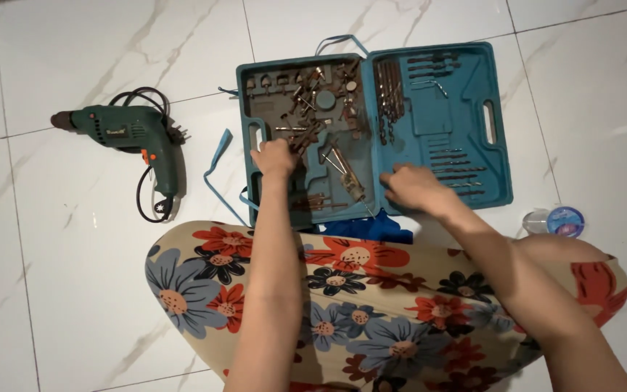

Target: The person sits on the floor and organizes a teal toolbox. They remove various drill bits and attachments, sort them, and place them back into the designated slots. They also wipe down the interior of the toolbox with a blue cloth.

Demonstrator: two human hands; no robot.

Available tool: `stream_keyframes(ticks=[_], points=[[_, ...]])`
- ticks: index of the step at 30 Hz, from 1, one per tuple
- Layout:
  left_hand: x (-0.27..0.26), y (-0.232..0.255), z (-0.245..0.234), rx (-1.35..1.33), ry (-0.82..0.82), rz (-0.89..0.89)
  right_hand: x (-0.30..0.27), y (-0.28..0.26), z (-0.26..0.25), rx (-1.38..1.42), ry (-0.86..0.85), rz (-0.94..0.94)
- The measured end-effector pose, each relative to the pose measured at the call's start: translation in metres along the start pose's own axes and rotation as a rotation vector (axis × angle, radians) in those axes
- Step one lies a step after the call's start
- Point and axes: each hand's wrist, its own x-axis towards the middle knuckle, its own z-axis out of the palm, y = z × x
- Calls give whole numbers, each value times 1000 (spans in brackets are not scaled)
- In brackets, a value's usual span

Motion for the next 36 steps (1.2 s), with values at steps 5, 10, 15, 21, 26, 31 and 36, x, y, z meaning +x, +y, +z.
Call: stream_keyframes(ticks=[5, 10, 15, 21, 26, 31, 36], points=[[22, -2, 24, 39, -16, -5, 5, -30, 24, 61, 166, -31], [17, 0, 13, 20, -52, -13, 8, -37, 31, 85, 159, -101], [34, -6, 37, 61, -23, 15, 17, -33, 38, 186, 62, -63], [44, -10, 50, 73, 35, 28, 18, -40, 35, 154, 35, -17], [24, -3, 18, 71, 115, 44, 32, -29, 69, 141, 75, -83], [17, -4, 11, 63, 274, 54, 29, -31, 70, 92, 128, -84], [3, -2, -4, 21, 356, -13, 26, -30, 56, 80, 278, -179]])
